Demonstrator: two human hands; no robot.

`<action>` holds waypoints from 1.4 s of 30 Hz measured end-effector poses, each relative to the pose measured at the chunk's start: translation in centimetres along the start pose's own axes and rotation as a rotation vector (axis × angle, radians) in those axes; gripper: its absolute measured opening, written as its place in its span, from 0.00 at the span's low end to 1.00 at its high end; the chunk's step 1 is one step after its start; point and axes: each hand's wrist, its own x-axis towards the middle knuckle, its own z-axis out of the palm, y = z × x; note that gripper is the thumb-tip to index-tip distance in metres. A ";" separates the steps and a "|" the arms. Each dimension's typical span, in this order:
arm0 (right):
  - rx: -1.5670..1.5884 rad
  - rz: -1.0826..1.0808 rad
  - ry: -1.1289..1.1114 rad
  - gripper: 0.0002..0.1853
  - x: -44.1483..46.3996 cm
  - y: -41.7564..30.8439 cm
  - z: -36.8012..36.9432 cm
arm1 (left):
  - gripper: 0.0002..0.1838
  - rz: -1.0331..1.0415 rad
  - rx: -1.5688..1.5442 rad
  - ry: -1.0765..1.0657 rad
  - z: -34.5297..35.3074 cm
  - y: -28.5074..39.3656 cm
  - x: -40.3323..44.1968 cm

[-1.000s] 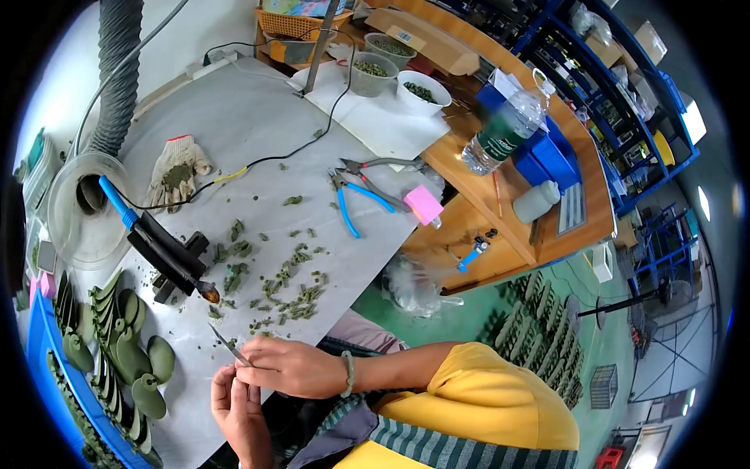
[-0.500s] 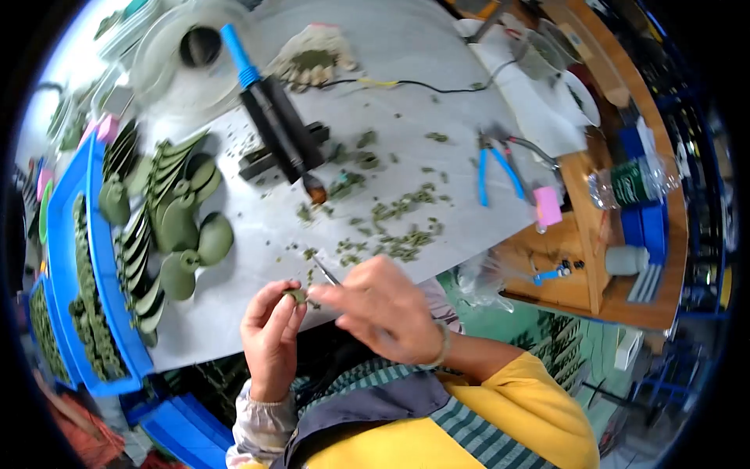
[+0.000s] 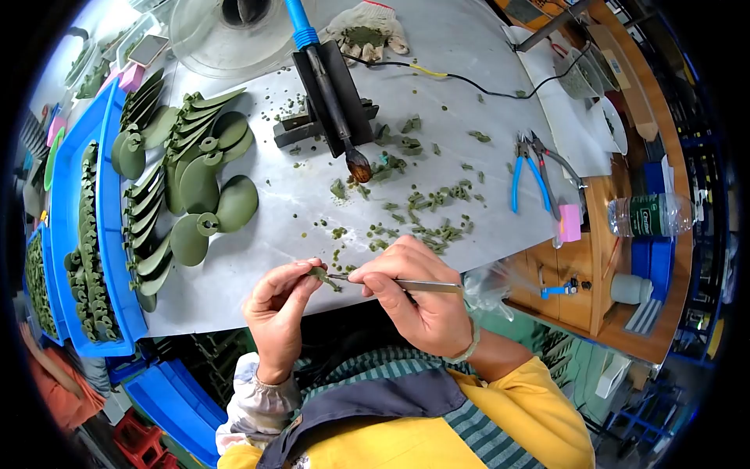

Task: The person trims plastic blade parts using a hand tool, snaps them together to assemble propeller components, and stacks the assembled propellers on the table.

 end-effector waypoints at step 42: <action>-0.144 -0.033 0.298 0.13 3.2 0.1 -3.5 | 0.14 0.098 0.225 0.113 -8.5 8.8 6.1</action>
